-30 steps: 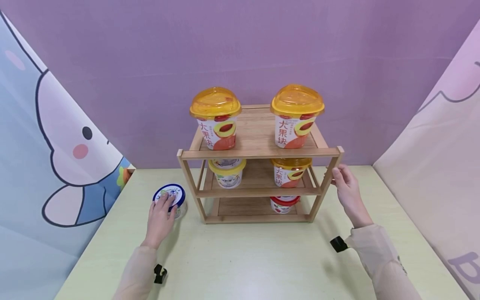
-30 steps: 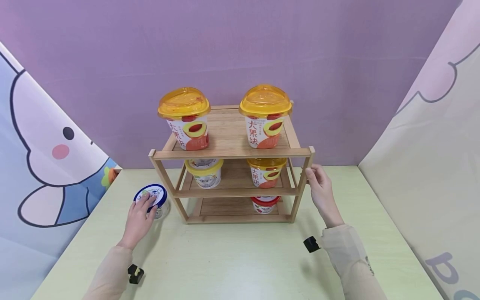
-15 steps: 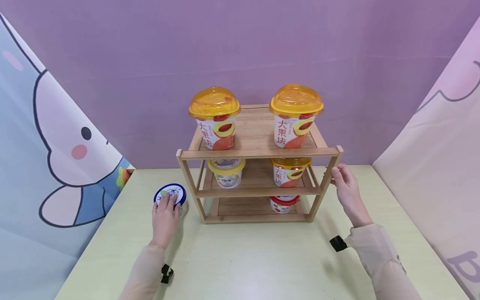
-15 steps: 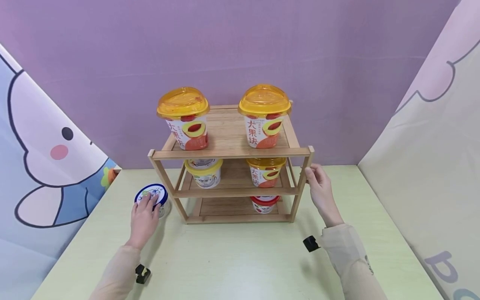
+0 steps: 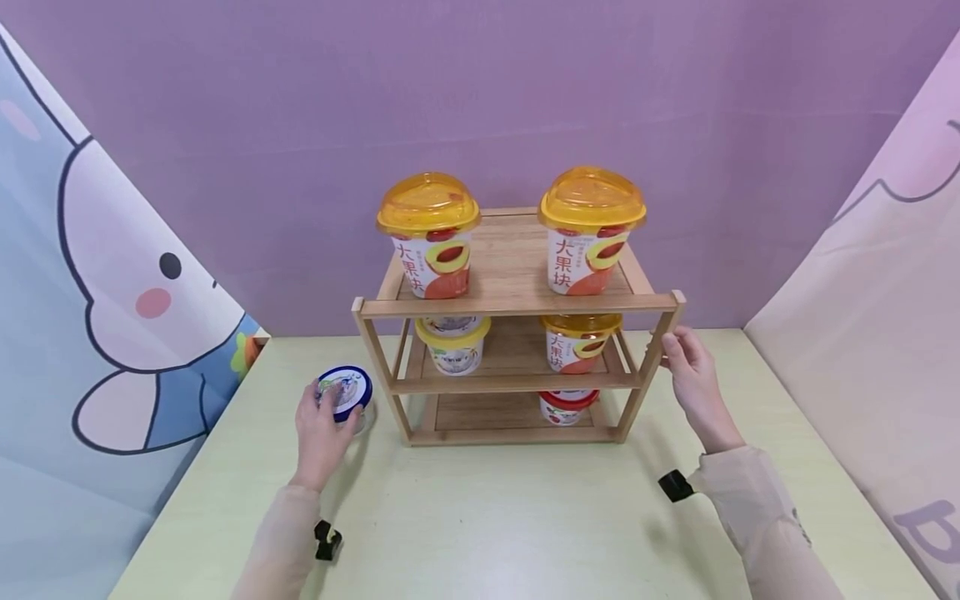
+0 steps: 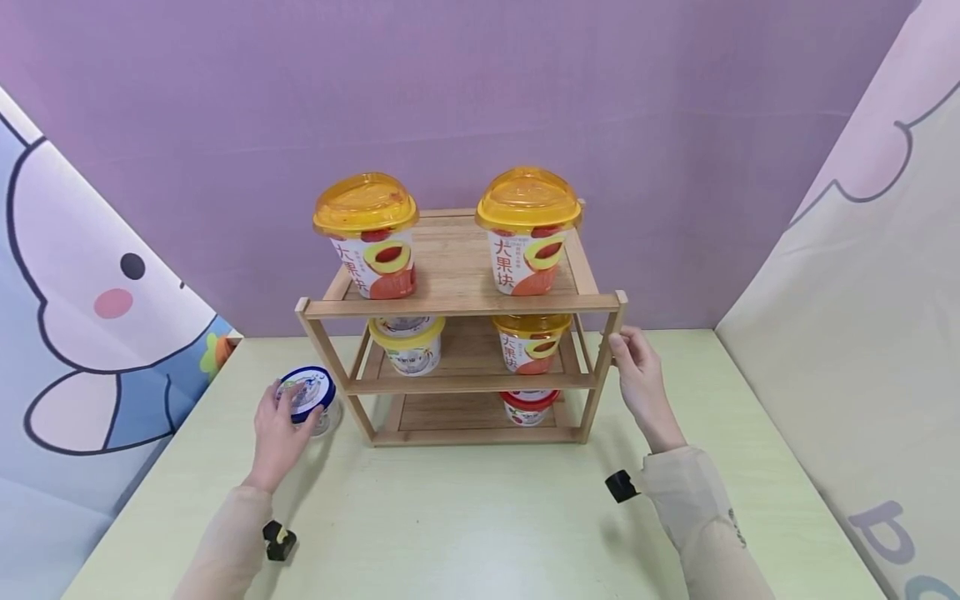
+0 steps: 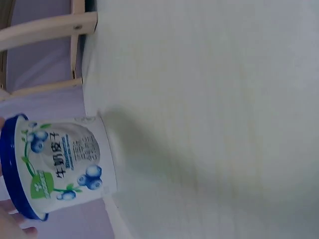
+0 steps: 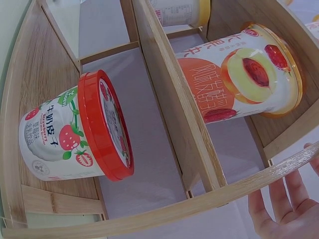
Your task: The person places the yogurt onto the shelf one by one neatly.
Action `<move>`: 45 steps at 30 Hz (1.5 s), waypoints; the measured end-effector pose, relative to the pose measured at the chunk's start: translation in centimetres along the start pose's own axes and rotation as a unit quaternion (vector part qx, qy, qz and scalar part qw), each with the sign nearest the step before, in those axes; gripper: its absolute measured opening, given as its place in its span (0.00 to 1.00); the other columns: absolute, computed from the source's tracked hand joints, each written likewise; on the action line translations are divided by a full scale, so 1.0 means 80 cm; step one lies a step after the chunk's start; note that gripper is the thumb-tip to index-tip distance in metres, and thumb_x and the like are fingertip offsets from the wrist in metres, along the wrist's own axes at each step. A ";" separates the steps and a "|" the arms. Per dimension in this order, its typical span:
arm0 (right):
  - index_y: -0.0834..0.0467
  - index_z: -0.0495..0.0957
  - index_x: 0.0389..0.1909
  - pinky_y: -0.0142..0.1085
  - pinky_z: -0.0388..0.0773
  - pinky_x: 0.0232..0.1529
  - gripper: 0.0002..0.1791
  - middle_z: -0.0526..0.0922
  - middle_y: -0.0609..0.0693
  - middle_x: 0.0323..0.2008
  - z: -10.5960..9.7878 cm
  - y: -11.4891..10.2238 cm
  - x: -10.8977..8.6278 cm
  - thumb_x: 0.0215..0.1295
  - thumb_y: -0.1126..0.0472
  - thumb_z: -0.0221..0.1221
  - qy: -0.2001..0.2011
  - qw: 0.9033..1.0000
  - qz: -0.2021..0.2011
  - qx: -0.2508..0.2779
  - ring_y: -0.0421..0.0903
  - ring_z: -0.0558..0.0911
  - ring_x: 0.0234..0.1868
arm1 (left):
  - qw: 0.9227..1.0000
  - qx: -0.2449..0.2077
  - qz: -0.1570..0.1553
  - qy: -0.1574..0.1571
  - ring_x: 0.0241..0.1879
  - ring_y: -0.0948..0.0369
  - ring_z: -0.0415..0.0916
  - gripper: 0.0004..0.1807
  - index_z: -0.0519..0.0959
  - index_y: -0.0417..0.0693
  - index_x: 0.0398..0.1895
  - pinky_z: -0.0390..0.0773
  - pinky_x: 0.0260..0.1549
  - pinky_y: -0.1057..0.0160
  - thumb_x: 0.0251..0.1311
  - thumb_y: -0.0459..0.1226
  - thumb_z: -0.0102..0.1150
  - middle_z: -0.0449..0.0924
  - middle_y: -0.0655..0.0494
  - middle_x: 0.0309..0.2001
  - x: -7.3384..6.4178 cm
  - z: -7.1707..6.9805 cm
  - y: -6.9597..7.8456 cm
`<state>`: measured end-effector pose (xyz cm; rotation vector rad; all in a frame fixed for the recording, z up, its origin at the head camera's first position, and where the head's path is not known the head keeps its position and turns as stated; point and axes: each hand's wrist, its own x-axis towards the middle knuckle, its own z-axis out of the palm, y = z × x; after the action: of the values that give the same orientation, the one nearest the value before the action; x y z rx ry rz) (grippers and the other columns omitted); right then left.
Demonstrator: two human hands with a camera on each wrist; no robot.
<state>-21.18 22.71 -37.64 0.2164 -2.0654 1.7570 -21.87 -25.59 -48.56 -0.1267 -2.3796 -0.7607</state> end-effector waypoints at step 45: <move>0.43 0.70 0.34 0.21 0.71 0.36 0.08 0.75 0.32 0.34 -0.001 0.006 0.001 0.68 0.58 0.43 0.003 1.000 -0.010 0.003 0.30 0.74 0.35 | 0.967 -0.135 -0.209 -0.050 0.57 0.39 0.53 0.47 0.55 0.37 0.63 0.57 0.54 0.42 0.41 0.43 0.68 0.47 0.36 0.61 0.005 0.003 -0.013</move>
<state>-21.44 22.86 -38.01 0.2333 -2.0475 1.7506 -22.59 -26.37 -49.01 0.2388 -2.4140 -1.3022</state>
